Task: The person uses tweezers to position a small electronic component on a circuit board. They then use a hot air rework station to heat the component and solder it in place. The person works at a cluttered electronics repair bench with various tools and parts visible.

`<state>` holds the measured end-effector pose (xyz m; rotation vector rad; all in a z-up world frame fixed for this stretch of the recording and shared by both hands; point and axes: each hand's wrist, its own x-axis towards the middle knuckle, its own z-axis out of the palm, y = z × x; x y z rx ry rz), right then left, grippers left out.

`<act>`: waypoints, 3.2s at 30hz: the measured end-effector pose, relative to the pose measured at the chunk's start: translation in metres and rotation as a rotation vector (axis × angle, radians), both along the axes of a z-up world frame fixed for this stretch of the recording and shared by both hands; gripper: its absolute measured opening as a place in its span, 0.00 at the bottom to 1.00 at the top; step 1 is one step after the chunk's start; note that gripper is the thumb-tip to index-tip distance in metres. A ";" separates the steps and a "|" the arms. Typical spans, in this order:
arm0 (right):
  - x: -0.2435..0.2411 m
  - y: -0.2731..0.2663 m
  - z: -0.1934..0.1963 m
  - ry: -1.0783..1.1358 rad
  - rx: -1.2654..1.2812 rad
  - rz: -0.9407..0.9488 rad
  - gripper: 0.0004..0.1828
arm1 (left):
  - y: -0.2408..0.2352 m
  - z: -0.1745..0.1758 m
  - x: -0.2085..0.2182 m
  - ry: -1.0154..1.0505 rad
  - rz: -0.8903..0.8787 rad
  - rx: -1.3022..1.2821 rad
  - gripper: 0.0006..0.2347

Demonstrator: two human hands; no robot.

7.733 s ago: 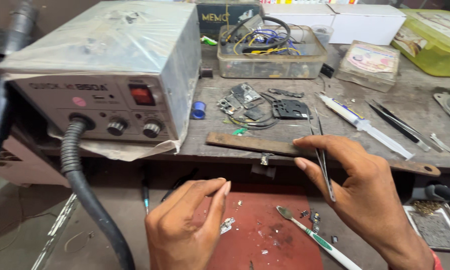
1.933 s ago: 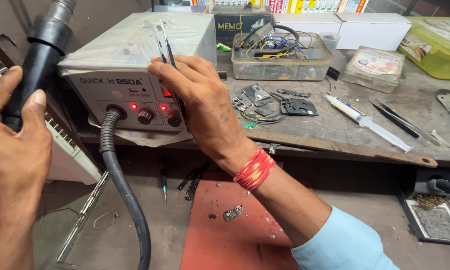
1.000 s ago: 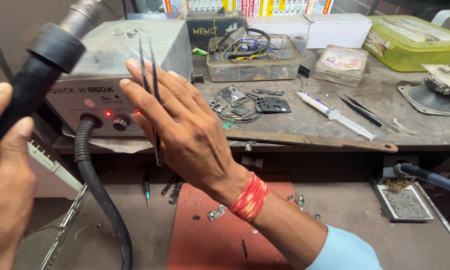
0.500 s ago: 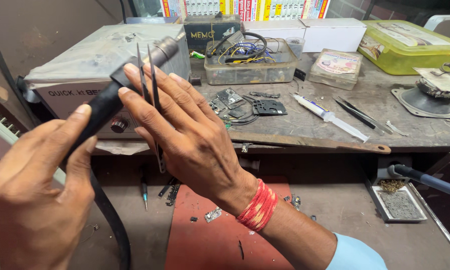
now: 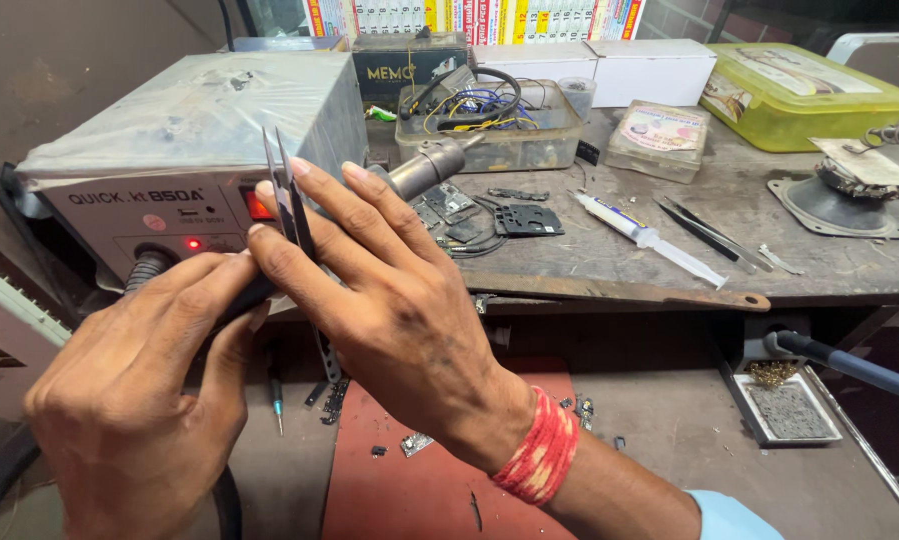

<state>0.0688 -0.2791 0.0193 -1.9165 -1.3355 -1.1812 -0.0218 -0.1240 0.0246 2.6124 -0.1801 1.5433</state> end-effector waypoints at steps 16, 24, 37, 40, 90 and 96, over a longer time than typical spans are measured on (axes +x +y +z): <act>0.008 -0.027 0.000 0.029 -0.042 0.027 0.21 | -0.030 -0.001 0.010 -0.073 -0.076 -0.009 0.13; 0.007 -0.035 0.006 0.007 -0.049 -0.030 0.23 | -0.065 -0.028 0.007 -0.174 -0.044 -0.197 0.08; 0.005 -0.040 0.008 0.028 -0.042 -0.063 0.24 | -0.077 -0.061 0.053 0.057 -1.121 -1.456 0.21; 0.005 -0.040 0.006 0.024 -0.041 -0.077 0.24 | -0.082 -0.060 0.058 0.080 -1.113 -1.482 0.21; -0.009 -0.152 -0.059 0.927 0.640 0.167 0.29 | -0.041 -0.050 0.070 -0.044 -0.946 -1.201 0.10; -0.010 -0.135 -0.079 1.036 0.700 -0.122 0.12 | -0.036 -0.042 0.071 -0.060 -0.846 -1.091 0.09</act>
